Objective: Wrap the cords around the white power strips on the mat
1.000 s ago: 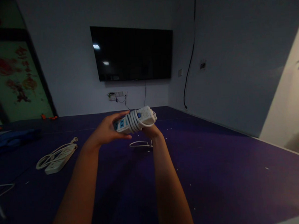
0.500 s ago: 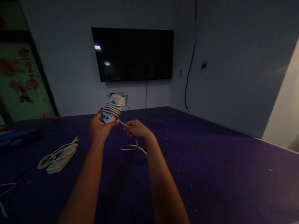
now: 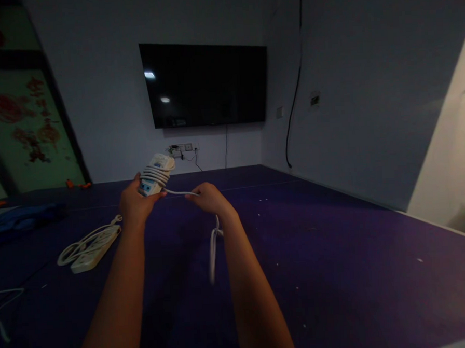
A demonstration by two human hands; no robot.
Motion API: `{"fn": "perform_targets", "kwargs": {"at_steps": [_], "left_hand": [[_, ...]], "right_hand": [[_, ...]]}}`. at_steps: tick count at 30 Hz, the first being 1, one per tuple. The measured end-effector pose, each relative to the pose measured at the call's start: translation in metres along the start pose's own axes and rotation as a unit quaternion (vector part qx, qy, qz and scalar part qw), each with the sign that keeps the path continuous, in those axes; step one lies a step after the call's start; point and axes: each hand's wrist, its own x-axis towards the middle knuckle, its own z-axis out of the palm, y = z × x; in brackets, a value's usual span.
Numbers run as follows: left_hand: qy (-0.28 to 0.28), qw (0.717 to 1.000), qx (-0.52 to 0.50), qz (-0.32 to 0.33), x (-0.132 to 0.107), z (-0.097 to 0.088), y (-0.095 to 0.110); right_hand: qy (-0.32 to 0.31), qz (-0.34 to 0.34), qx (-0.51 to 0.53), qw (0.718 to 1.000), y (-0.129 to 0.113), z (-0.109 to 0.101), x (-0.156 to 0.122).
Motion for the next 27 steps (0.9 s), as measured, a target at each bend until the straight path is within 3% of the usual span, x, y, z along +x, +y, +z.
{"fn": "perform_targets", "kwargs": {"at_steps": [3,4,7,10,14,18,22,27], "left_hand": [[0.027,0.997,0.03,-0.063,-0.003,-0.002,0.009],[0.021,0.998,0.044,-0.05,-0.005,-0.003,0.013],[-0.022,0.994,0.098,0.044,-0.009,-0.002,0.025],[-0.091,0.968,0.164,0.166,-0.011,0.002,0.033],[-0.174,0.923,0.202,0.277,-0.014,0.003,0.045],[-0.202,0.905,0.193,0.32,-0.025,-0.009,0.06],[-0.254,0.892,0.189,0.321,-0.042,-0.028,0.073],[-0.31,0.885,0.117,0.325,-0.05,-0.042,0.075]], "right_hand": [[0.037,-0.061,-0.117,0.991,-0.018,-0.003,-0.006],[0.055,-0.067,-0.15,0.985,-0.024,-0.003,-0.008],[0.104,-0.068,-0.223,0.967,-0.035,-0.005,-0.012],[0.129,-0.068,-0.233,0.961,-0.032,-0.01,-0.012],[0.149,-0.062,-0.134,0.978,-0.013,-0.022,-0.014],[0.146,-0.046,0.006,0.988,0.005,-0.032,-0.022],[0.052,-0.025,0.143,0.988,0.014,-0.037,-0.028],[-0.042,-0.043,0.315,0.947,0.028,-0.036,-0.027]]}}
